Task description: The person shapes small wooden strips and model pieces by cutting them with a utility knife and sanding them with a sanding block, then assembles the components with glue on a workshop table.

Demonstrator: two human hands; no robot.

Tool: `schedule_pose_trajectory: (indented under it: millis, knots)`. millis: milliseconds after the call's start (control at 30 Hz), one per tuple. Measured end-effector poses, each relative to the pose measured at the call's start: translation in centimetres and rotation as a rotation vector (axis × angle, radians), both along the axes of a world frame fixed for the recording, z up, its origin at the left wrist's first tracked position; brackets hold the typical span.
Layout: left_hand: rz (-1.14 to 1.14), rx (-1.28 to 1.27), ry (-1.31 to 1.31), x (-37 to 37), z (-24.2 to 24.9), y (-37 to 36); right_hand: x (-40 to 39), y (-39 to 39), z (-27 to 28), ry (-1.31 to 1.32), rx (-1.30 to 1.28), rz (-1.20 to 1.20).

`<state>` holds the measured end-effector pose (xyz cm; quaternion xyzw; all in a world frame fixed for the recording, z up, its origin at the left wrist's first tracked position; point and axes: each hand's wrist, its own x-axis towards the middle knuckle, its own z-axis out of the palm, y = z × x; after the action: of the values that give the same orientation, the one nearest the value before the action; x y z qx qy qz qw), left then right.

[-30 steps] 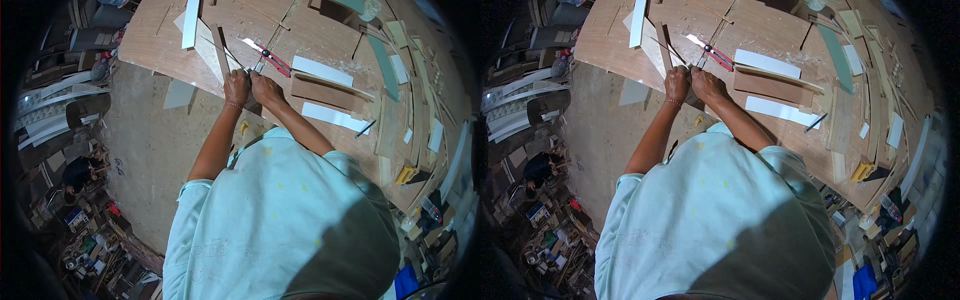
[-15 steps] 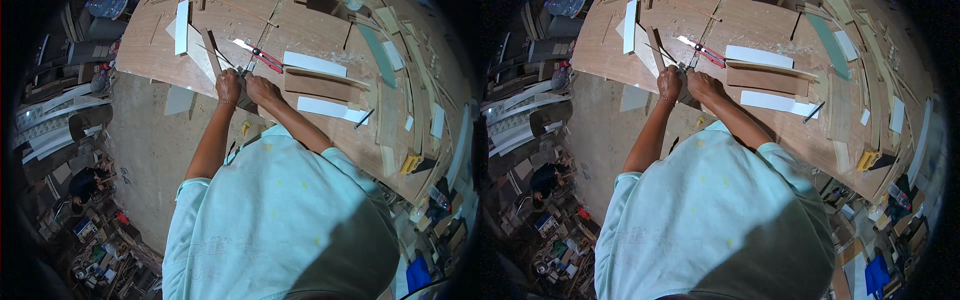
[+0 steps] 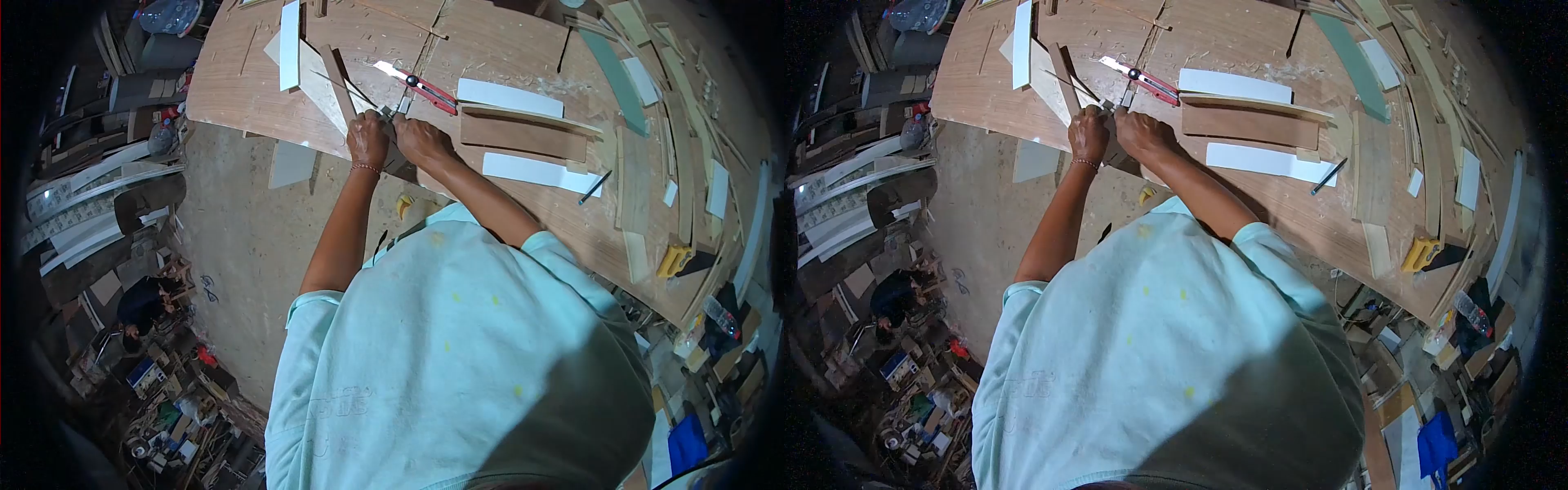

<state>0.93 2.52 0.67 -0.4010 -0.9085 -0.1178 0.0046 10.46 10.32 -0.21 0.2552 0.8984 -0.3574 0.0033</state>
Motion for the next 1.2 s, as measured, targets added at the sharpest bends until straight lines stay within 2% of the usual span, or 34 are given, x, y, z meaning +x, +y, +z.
schedule_pose_trajectory:
  millis: [33,100,233,400,500,633,767,867,967,1200]
  knots:
    - [0.003,-0.005,-0.004,-0.1,0.1,0.0,-0.2,-0.1,0.1,0.057,0.024,-0.002]
    - [0.025,-0.022,-0.017,-0.1,0.3,0.2,1.4,0.0,-0.3,-0.013,0.067,-0.001]
    - [0.027,-0.016,-0.006,0.0,0.3,0.2,4.6,-0.8,-0.4,-0.009,0.003,-0.013]
    - [-0.011,0.009,0.031,0.1,-0.5,0.0,1.8,-0.1,2.0,-0.049,-0.062,-0.043]
    - [0.015,-0.003,0.003,-0.1,0.1,0.0,-0.8,0.0,0.4,-0.016,-0.047,-0.019]
    - [0.04,0.001,-0.048,-0.1,0.6,0.3,3.0,-0.2,0.8,-0.006,0.005,-0.002]
    - [0.032,-0.013,-0.031,0.1,0.1,0.0,5.0,-0.5,0.4,-0.122,-0.039,0.008]
    - [-0.048,0.014,0.045,0.2,-0.4,-0.4,2.6,-0.3,0.6,-0.007,0.086,-0.012]
    - [-0.05,0.061,0.009,0.1,-0.3,-0.3,-0.9,-0.3,0.5,0.039,0.094,-0.005]
    - [0.008,0.023,-0.005,0.1,0.0,-0.1,4.8,-0.5,-0.5,-0.099,-0.038,-0.01]
